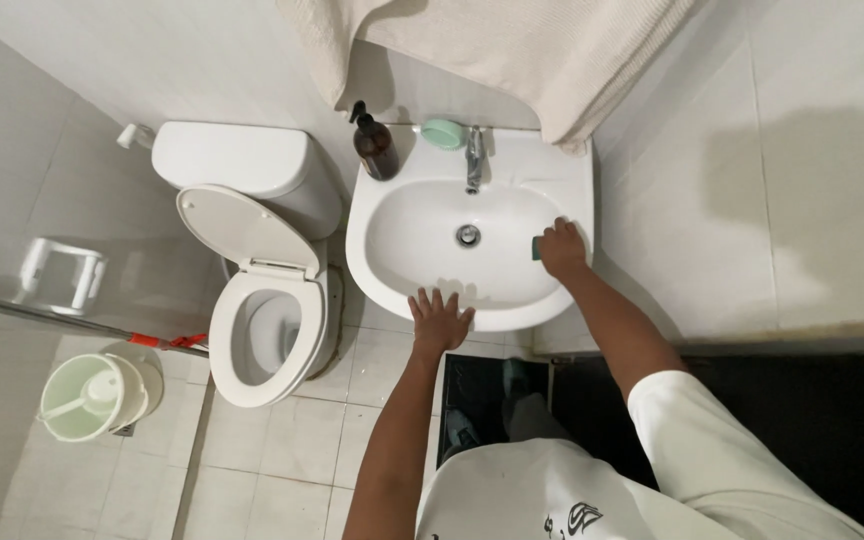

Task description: The person cleans a white bathroom sink using a green and yellow sponge. They scrub the basin, faucet, and surrounding surfaces, then rinse the sponge under running water.

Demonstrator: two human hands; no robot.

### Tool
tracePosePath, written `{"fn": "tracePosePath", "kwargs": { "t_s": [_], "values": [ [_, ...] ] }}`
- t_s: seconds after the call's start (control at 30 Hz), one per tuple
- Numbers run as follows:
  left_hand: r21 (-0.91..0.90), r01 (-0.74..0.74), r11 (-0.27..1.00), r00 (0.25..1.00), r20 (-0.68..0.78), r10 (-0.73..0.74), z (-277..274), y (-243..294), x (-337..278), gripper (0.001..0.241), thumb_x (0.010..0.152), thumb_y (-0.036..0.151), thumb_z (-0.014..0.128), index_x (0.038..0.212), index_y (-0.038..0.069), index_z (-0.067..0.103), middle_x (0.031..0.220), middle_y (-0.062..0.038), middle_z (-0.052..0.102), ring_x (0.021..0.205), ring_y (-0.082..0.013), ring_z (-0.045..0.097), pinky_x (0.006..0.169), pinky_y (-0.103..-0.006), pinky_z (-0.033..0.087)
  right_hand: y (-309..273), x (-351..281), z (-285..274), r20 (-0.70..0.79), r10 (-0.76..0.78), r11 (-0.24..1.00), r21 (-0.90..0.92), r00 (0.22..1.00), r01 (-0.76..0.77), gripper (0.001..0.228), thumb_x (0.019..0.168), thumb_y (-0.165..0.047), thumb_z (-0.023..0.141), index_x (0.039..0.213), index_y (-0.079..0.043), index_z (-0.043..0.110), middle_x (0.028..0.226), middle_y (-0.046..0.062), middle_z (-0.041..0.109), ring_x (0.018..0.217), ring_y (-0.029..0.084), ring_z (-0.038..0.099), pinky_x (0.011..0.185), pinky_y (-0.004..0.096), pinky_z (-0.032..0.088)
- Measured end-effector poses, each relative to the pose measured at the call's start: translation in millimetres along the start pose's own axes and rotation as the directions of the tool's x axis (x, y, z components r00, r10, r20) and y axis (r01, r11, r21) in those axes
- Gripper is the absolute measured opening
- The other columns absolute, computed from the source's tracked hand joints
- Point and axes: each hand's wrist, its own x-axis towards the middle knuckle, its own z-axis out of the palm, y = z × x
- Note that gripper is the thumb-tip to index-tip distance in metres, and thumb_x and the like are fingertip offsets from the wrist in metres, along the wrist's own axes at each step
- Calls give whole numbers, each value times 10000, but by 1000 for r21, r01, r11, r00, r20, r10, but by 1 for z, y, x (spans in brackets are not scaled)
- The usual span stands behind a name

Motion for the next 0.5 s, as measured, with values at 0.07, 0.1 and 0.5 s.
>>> {"fn": "tracePosePath", "kwargs": {
  "t_s": [0.07, 0.1, 0.5],
  "values": [
    [39, -12, 999, 1000, 20, 11, -12, -1, 3, 829, 1012, 719, 56, 1627, 220, 302, 1693, -149, 232, 1574, -419, 57, 1245, -606, -87, 10, 21, 15, -14, -68, 997, -21, 998, 68, 140, 819, -54, 701, 683, -85, 691, 688, 88, 597, 903, 343, 619, 794, 456, 466],
    [79, -30, 996, 998, 48, 27, -15, -1, 4, 863, 1003, 729, 31, 1605, 209, 367, 1667, -142, 327, 1573, -400, 155, 1245, -608, -51, 14, 28, 24, -20, -131, 991, -43, 991, 130, 135, 792, -46, 726, 676, -103, 688, 673, 68, 586, 895, 330, 622, 800, 452, 473],
    [-29, 37, 999, 999, -18, -37, -19, 43, 60, 769, 1006, 563, 434, 1658, 217, 218, 1703, -158, 234, 1566, -428, 173, 1218, -672, 143, -20, 151, 55, -351, -521, 846, -88, 778, 526, 106, 838, -33, 738, 758, -69, 678, 787, 112, 616, 913, 321, 610, 806, 438, 497]
  ]
}}
